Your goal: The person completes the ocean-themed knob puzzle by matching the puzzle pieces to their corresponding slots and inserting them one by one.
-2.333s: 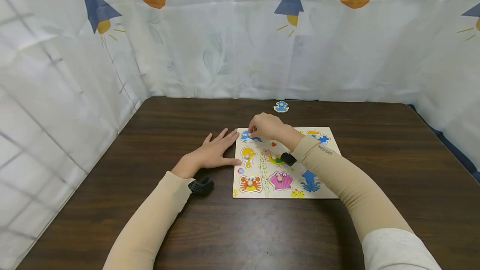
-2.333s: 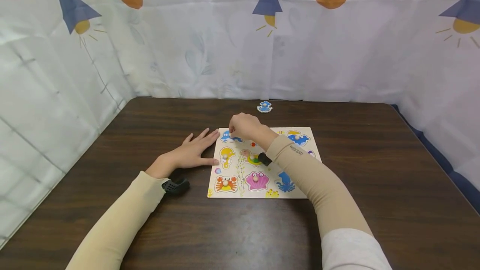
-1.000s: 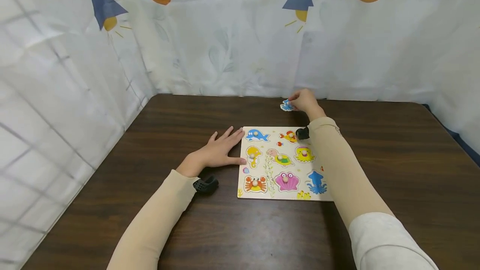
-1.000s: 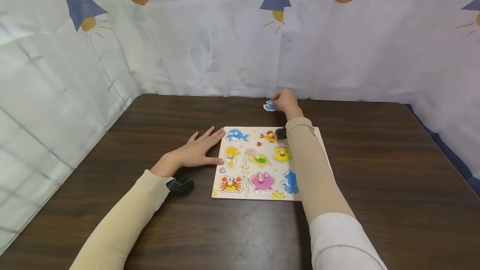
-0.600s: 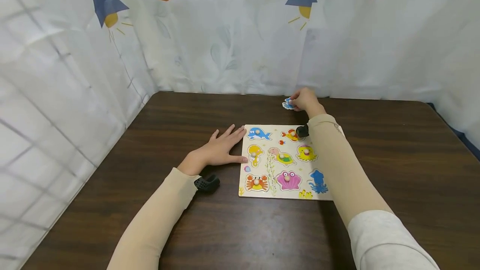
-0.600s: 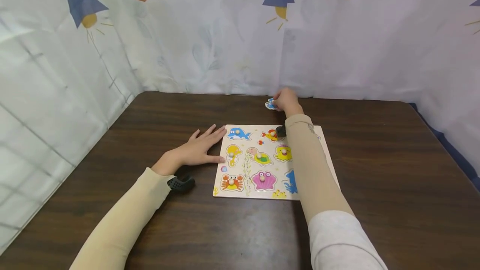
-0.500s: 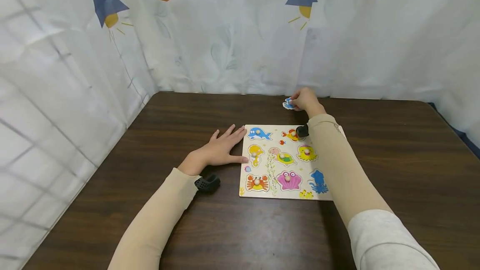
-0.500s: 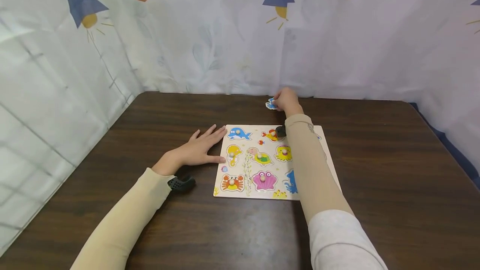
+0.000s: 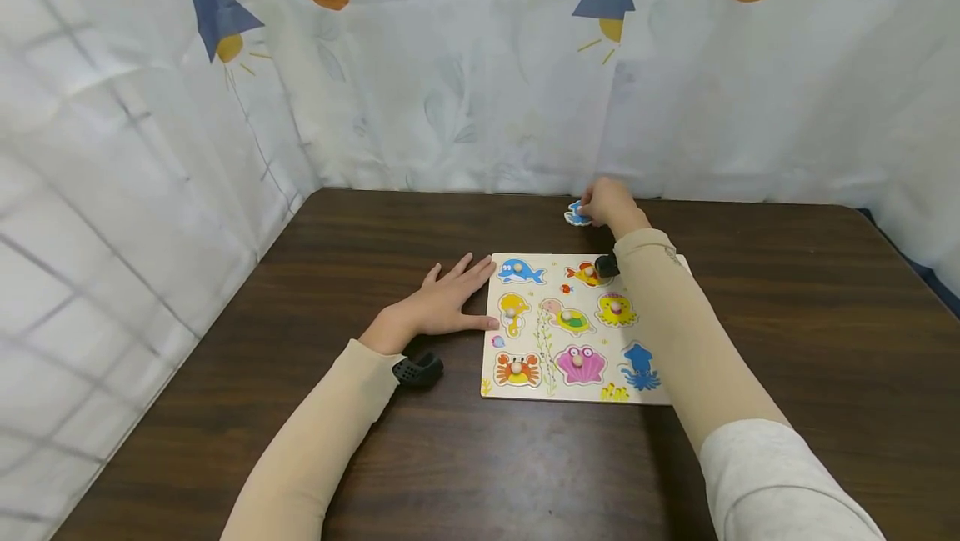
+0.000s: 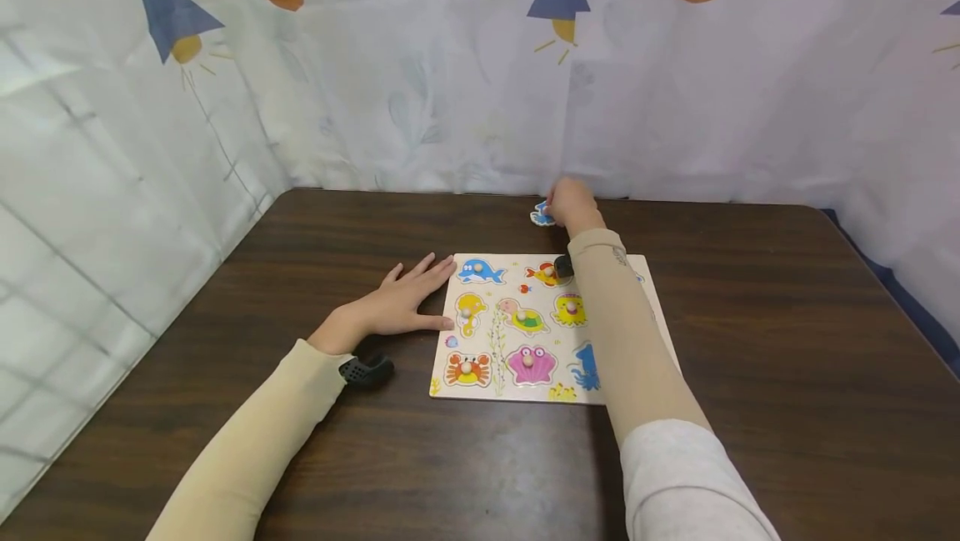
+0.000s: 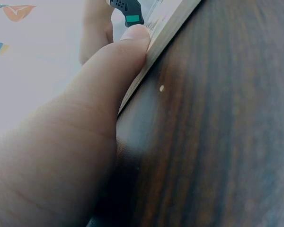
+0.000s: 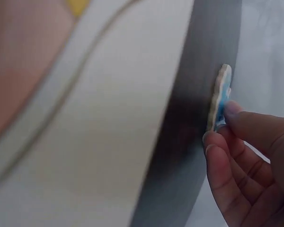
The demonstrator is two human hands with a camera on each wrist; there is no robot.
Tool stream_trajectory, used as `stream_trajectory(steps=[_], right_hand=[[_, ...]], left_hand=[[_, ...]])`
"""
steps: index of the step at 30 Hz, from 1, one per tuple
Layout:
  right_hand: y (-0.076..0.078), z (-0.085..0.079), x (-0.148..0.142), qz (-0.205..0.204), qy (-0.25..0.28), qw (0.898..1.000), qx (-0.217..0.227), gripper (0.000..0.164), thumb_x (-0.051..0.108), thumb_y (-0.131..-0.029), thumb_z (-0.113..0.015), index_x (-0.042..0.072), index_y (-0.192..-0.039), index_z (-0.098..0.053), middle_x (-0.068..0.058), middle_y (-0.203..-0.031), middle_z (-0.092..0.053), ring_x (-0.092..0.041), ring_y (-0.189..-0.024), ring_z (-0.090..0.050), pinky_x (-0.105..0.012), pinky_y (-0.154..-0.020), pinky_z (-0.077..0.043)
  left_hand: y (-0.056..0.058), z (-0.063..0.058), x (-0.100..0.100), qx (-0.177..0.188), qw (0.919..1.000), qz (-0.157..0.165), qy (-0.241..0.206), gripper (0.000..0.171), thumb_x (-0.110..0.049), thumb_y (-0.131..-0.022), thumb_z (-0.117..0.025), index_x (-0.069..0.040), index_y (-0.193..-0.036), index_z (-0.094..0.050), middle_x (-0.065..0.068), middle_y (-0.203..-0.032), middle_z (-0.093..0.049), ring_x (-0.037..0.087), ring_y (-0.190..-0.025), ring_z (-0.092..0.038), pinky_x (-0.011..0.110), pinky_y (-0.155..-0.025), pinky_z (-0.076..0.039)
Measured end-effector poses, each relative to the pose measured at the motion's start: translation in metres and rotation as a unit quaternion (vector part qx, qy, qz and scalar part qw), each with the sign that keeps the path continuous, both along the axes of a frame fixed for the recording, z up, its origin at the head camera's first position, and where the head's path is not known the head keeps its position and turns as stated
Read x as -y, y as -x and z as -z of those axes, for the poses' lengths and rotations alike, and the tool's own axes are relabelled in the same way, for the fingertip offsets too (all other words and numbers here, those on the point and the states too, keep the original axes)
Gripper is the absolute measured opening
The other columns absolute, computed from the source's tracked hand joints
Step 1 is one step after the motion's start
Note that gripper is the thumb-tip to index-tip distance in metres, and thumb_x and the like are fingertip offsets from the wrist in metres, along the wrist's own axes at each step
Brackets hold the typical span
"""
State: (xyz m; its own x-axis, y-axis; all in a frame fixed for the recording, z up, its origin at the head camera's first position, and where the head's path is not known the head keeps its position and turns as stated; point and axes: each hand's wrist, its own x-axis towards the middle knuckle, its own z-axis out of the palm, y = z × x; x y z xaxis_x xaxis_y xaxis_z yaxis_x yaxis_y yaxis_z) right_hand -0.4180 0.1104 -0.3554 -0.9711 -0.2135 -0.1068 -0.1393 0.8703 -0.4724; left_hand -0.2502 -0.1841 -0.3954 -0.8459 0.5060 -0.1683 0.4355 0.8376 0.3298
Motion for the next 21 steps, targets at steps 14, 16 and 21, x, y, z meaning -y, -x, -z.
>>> stream_trajectory(steps=[14,16,21], right_hand=[[-0.026,-0.025,-0.019,-0.059,-0.009,0.997,-0.046,0.022,0.017,-0.106,-0.061,-0.002,-0.113,-0.068,-0.017,-0.1,-0.066,-0.028,-0.078,-0.066,-0.042,-0.074,-0.051],[-0.034,-0.03,-0.022,-0.07,-0.003,0.996,-0.052,0.023,0.018,-0.106,-0.061,-0.002,-0.114,-0.068,-0.016,-0.1,-0.066,-0.031,-0.08,-0.067,-0.043,-0.074,-0.05],[-0.056,-0.038,-0.028,-0.099,-0.005,0.992,-0.077,0.021,0.019,-0.104,-0.064,0.001,-0.113,-0.07,-0.015,-0.094,-0.07,-0.036,-0.08,-0.069,-0.044,-0.074,-0.051]], left_hand=[[0.001,0.003,-0.004,0.004,1.0,0.0,-0.002,0.104,-0.071,-0.092,-0.059,-0.02,-0.167,-0.008,-0.003,-0.172,-0.003,0.025,-0.157,0.006,0.067,-0.117,0.003],[0.002,0.003,-0.004,0.003,1.0,0.0,-0.006,0.104,-0.071,-0.092,-0.059,-0.02,-0.167,-0.009,-0.003,-0.172,-0.004,0.025,-0.157,0.005,0.067,-0.117,0.003],[0.002,0.004,-0.001,-0.003,0.9999,0.0,-0.011,0.104,-0.072,-0.091,-0.059,-0.02,-0.167,-0.009,-0.003,-0.172,-0.005,0.026,-0.157,0.004,0.068,-0.117,0.003]])
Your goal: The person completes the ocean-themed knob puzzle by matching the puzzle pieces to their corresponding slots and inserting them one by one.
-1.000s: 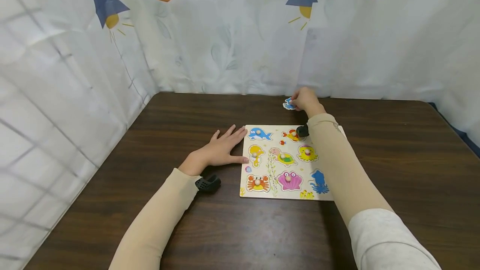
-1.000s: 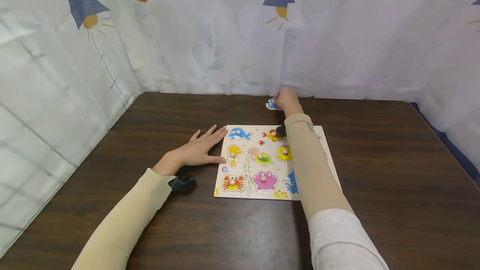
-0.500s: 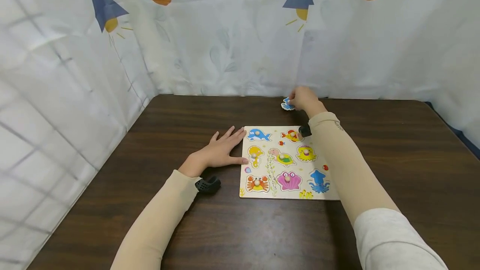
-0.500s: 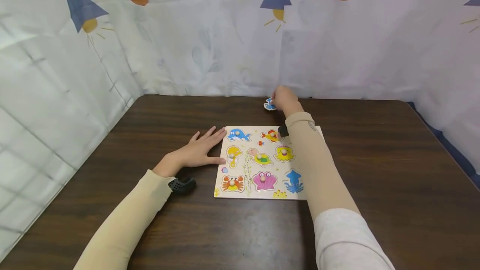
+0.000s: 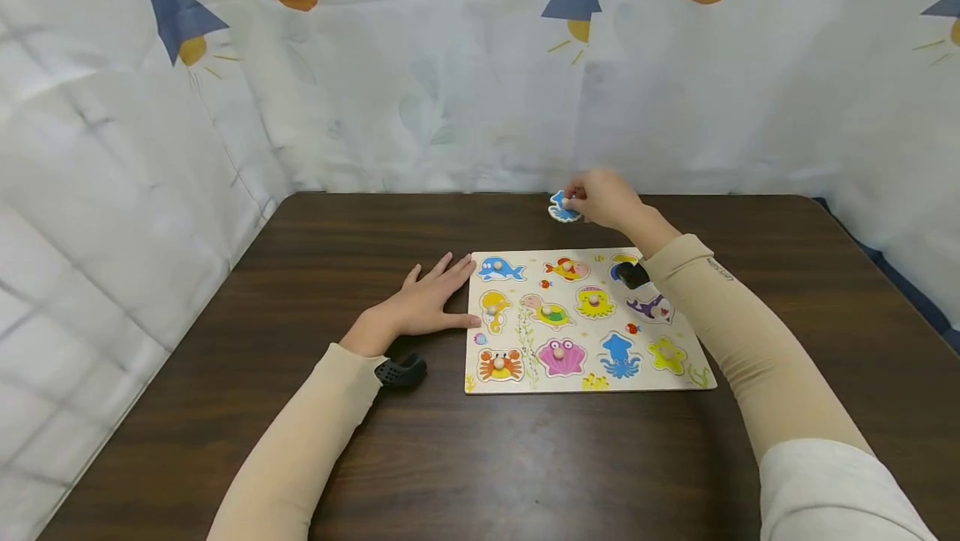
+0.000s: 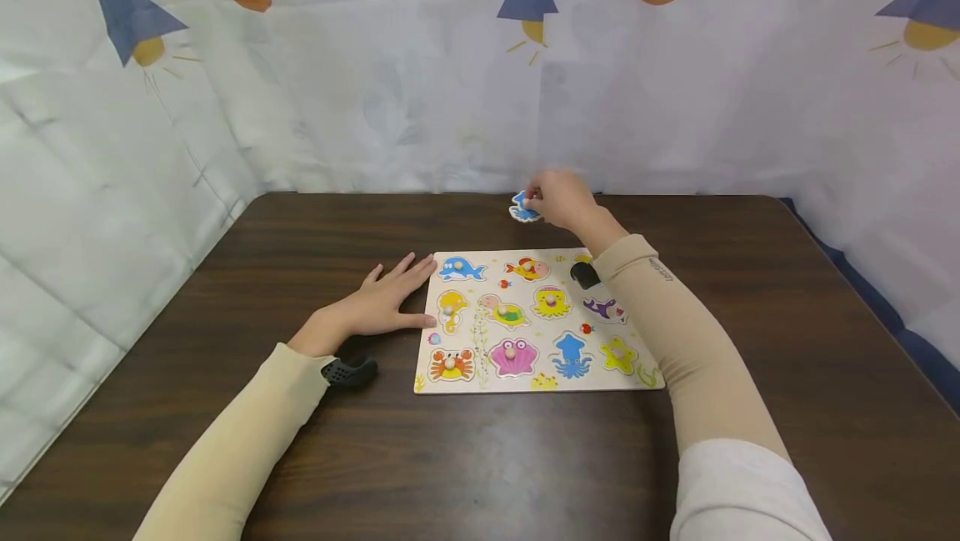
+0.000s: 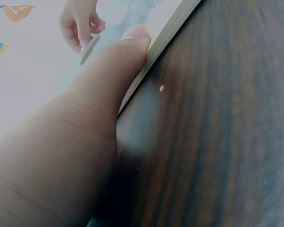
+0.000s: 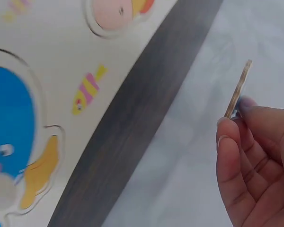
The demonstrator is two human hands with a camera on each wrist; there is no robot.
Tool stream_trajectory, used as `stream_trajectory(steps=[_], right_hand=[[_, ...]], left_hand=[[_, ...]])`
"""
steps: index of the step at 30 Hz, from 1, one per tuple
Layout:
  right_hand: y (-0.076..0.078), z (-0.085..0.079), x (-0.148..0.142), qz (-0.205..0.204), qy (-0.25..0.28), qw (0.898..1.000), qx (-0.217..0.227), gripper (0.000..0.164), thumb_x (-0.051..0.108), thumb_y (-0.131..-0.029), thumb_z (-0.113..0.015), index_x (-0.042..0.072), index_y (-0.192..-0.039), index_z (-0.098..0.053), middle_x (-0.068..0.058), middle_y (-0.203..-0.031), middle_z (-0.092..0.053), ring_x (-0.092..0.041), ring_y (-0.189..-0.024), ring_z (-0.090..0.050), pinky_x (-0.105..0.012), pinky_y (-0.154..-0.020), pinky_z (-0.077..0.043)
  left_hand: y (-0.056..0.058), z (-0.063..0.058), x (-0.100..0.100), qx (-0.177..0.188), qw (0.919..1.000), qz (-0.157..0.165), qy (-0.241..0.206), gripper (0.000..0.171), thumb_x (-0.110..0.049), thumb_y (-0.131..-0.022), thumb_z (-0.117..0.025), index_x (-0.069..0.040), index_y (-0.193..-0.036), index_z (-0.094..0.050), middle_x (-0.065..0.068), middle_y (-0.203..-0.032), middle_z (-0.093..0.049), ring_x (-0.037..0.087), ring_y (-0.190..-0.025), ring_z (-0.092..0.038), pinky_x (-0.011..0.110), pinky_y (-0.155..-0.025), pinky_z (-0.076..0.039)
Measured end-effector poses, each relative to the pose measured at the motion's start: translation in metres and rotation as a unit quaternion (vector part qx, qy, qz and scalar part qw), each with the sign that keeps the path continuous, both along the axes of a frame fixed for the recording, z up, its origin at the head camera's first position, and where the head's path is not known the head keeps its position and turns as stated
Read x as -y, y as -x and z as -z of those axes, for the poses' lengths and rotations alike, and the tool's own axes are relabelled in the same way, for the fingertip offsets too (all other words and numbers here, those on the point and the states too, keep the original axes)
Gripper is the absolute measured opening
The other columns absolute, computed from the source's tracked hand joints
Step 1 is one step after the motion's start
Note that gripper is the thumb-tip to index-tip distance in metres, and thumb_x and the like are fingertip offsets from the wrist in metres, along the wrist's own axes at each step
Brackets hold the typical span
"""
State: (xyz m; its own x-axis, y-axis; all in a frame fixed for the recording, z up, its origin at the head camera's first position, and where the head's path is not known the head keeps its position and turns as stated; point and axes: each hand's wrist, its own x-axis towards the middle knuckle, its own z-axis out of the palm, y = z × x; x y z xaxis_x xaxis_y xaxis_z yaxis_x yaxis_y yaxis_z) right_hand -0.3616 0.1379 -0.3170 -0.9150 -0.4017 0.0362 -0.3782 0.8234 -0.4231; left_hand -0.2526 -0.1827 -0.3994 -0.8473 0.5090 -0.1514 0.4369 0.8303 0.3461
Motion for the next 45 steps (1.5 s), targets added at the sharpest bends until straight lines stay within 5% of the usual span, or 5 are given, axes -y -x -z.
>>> stream_trajectory(steps=[13,31,45], right_hand=[[-0.056,0.0,-0.013,-0.033,-0.003,0.999,-0.013,0.022,0.019,-0.102,-0.068,0.005,-0.118,-0.073,-0.007,-0.092,-0.069,-0.025,-0.08,-0.063,-0.04,-0.073,-0.052],[-0.144,0.017,-0.057,-0.104,-0.003,0.994,-0.023,0.01,0.014,-0.093,-0.078,0.011,-0.102,-0.078,0.008,-0.08,-0.065,-0.009,-0.067,-0.055,-0.03,-0.06,-0.047],[-0.173,0.03,-0.074,-0.103,-0.018,0.994,0.018,0.008,0.018,-0.09,-0.081,0.015,-0.097,-0.08,0.014,-0.077,-0.062,-0.008,-0.067,-0.051,-0.026,-0.057,-0.043]], left_hand=[[-0.002,0.002,0.003,-0.001,1.0,-0.001,-0.009,0.104,-0.072,-0.092,-0.059,-0.019,-0.167,-0.01,-0.002,-0.172,-0.006,0.027,-0.157,0.004,0.069,-0.117,0.003],[-0.006,0.002,0.002,0.005,0.9998,0.0,-0.018,0.104,-0.071,-0.092,-0.059,-0.019,-0.167,-0.009,0.0,-0.172,-0.007,0.028,-0.157,0.004,0.069,-0.116,0.004],[-0.003,-0.002,0.004,0.007,0.9998,0.004,-0.018,0.103,-0.071,-0.093,-0.059,-0.02,-0.167,-0.008,-0.001,-0.172,-0.005,0.027,-0.157,0.004,0.067,-0.117,0.006]])
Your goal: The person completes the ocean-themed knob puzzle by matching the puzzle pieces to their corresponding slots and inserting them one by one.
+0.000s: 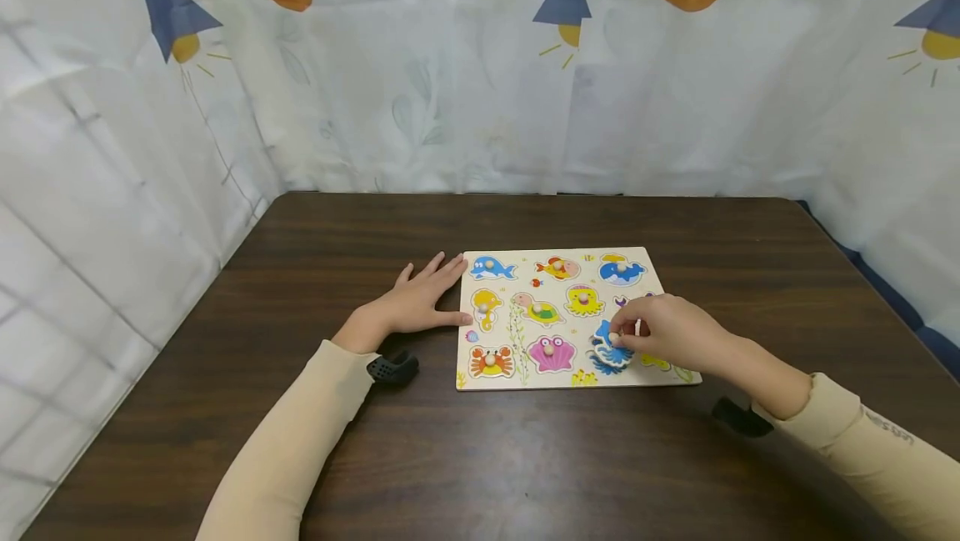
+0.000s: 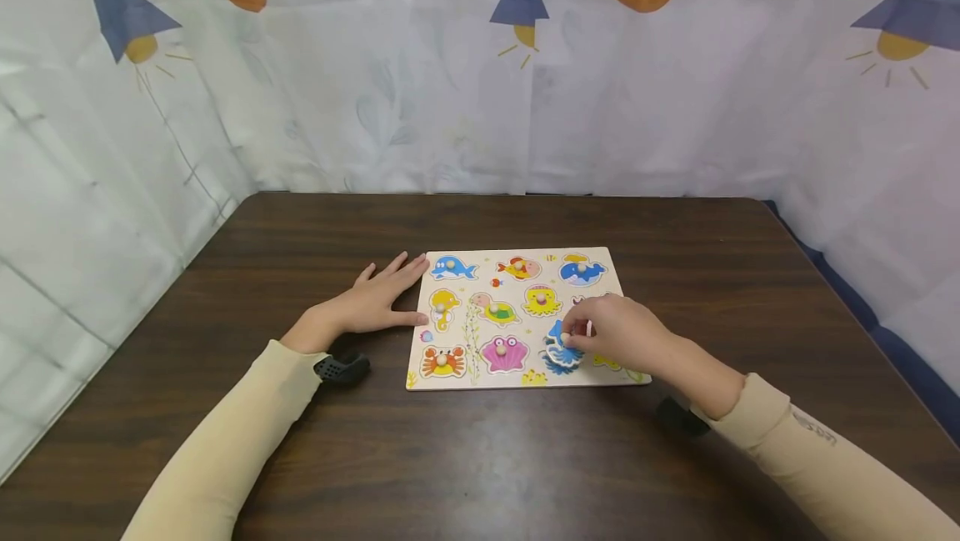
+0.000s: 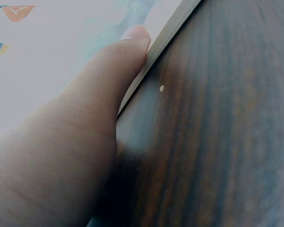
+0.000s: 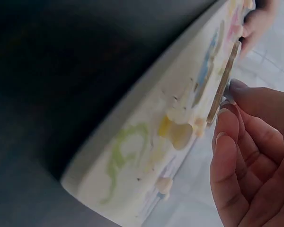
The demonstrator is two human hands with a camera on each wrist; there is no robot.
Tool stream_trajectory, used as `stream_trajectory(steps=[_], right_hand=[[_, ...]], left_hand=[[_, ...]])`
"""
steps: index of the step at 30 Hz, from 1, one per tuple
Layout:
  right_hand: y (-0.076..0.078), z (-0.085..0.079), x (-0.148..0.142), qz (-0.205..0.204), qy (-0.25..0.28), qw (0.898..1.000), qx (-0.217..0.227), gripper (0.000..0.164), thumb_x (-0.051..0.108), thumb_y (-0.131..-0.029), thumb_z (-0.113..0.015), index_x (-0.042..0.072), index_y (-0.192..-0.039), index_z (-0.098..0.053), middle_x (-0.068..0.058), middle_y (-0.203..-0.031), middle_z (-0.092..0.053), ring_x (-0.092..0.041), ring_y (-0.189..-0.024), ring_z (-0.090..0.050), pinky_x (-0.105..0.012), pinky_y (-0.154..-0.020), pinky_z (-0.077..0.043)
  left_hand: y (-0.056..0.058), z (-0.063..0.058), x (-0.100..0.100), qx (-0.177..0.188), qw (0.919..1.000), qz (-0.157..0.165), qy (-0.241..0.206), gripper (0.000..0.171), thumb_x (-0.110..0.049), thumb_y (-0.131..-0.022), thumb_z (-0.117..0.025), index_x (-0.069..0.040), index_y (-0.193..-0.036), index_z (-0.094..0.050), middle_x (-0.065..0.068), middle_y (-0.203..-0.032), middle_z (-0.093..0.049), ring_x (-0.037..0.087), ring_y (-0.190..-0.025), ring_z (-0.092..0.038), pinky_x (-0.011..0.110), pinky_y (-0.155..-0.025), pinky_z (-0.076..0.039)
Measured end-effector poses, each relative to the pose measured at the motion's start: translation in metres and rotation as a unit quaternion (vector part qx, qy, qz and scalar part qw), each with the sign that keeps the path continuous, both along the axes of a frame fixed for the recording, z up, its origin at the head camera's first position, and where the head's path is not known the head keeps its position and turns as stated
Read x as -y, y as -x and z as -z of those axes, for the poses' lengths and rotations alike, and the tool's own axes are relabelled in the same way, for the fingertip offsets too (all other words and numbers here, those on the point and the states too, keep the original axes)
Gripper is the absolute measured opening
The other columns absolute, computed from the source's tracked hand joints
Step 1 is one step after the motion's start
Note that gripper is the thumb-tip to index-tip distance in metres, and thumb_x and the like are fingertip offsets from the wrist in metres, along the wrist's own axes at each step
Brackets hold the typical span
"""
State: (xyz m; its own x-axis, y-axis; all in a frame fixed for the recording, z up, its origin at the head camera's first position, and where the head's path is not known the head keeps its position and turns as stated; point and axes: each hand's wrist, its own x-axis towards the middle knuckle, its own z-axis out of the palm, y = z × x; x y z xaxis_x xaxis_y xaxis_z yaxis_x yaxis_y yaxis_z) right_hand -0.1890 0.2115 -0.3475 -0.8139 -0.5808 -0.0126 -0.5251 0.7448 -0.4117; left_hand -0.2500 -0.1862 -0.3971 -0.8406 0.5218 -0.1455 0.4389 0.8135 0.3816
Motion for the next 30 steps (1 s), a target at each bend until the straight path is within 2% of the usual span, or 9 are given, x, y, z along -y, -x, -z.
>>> stream_trajectory(steps=[10,30], right_hand=[[-0.0026,0.0078,0.0047,0.004,0.0,1.0,0.027,0.007,0.021,-0.089,-0.082,0.017,-0.095,-0.079,0.014,-0.075,-0.06,-0.006,-0.064,-0.049,-0.027,-0.056,-0.04],[-0.0015,0.0079,0.0084,0.01,-0.008,0.999,0.03,0.009,0.022,-0.087,-0.084,0.018,-0.092,-0.079,0.014,-0.072,-0.06,-0.008,-0.063,-0.048,-0.027,-0.055,-0.038]], left_hand=[[0.0,0.0016,0.0002,-0.003,1.0,-0.001,0.001,0.103,-0.071,-0.093,-0.058,-0.019,-0.167,-0.008,-0.001,-0.172,-0.006,0.028,-0.157,0.004,0.067,-0.117,0.005],[0.0006,0.0015,0.0002,-0.004,1.0,-0.001,0.005,0.104,-0.072,-0.092,-0.057,-0.02,-0.167,-0.008,-0.001,-0.172,-0.005,0.028,-0.157,0.004,0.068,-0.117,0.005]])
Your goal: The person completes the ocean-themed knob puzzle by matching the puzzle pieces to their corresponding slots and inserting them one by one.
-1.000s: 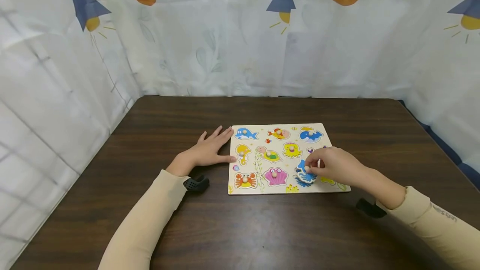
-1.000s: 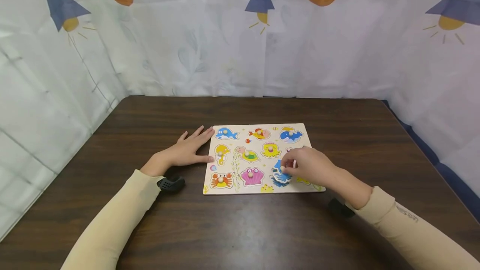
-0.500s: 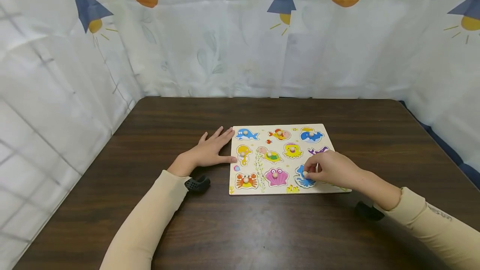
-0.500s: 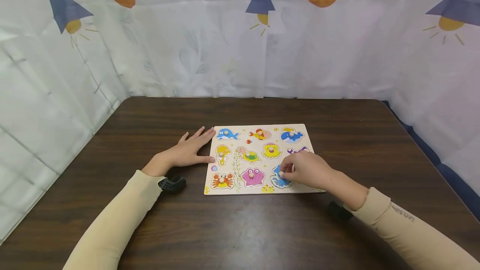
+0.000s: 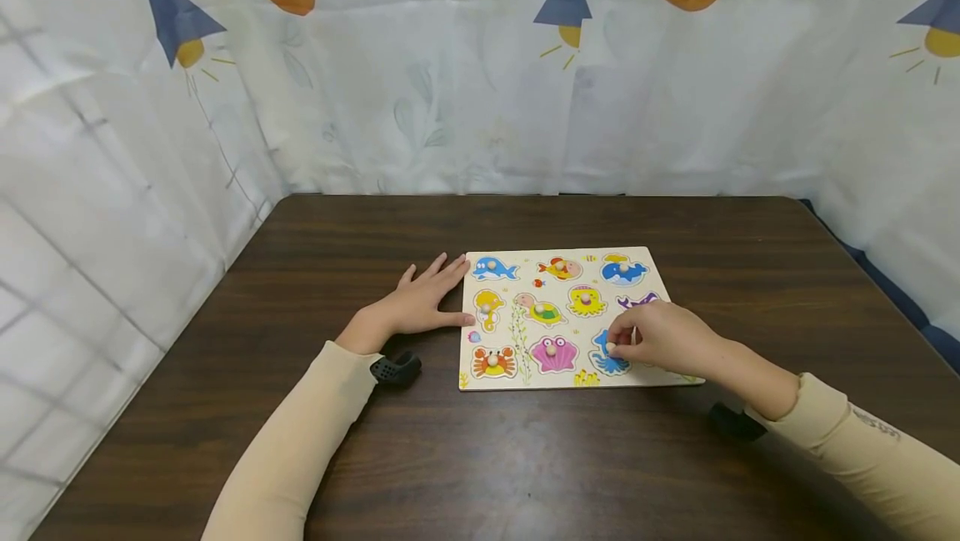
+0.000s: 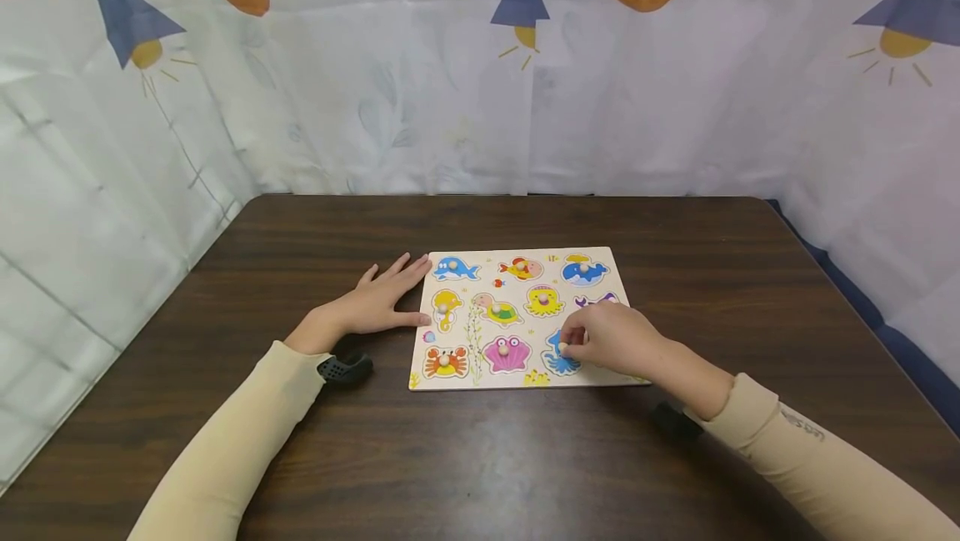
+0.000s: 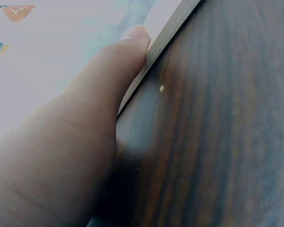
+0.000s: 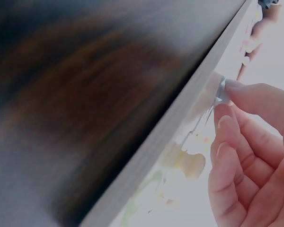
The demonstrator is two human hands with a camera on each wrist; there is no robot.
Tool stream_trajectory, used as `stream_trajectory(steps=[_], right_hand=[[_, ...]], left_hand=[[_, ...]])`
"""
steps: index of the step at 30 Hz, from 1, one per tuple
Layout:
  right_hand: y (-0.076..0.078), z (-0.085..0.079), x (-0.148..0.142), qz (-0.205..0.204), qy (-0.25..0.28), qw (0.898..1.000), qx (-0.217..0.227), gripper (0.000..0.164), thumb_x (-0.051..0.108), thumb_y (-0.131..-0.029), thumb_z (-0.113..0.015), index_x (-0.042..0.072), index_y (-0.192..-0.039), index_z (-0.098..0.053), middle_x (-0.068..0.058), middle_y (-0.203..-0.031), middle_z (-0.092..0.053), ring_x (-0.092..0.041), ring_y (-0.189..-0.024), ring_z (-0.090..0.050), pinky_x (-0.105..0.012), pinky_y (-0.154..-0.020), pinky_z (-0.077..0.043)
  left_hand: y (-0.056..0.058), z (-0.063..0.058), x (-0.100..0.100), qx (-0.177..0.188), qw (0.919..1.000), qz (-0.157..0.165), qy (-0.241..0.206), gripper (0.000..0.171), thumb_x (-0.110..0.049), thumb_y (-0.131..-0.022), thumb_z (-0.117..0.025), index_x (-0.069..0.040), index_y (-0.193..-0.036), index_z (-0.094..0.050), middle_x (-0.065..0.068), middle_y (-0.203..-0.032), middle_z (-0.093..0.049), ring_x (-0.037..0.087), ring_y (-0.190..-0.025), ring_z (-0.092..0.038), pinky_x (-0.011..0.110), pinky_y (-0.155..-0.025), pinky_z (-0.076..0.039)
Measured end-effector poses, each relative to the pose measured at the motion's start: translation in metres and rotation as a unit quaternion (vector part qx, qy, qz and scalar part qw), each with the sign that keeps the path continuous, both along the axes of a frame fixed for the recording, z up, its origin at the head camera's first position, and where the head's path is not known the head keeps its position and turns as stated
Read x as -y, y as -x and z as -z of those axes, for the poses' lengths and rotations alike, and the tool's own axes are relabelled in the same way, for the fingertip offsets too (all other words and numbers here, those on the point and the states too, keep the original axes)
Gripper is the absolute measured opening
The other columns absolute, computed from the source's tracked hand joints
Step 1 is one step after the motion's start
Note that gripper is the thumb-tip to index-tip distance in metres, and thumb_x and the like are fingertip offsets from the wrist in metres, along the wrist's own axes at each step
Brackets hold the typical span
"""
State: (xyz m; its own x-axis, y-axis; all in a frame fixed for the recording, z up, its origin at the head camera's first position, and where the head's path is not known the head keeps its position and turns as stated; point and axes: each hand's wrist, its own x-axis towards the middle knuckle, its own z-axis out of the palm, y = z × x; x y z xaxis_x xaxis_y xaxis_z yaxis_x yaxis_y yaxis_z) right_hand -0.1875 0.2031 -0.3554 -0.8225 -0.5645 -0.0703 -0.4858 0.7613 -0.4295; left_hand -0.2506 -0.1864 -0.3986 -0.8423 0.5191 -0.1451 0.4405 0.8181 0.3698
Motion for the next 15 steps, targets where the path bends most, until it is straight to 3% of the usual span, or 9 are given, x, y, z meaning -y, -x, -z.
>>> stream_trajectory(steps=[15], right_hand=[[0.001,-0.0011,-0.0018,0.001,-0.006,1.0,0.002,0.011,0.023,-0.087,-0.084,0.018,-0.095,-0.08,0.014,-0.075,-0.062,-0.008,-0.063,-0.049,-0.027,-0.055,-0.039]], left_hand=[[0.0004,-0.0008,-0.0004,0.003,1.0,-0.001,0.001,0.103,-0.072,-0.093,-0.057,-0.02,-0.167,-0.008,-0.002,-0.172,-0.004,0.028,-0.157,0.004,0.067,-0.117,0.005]])
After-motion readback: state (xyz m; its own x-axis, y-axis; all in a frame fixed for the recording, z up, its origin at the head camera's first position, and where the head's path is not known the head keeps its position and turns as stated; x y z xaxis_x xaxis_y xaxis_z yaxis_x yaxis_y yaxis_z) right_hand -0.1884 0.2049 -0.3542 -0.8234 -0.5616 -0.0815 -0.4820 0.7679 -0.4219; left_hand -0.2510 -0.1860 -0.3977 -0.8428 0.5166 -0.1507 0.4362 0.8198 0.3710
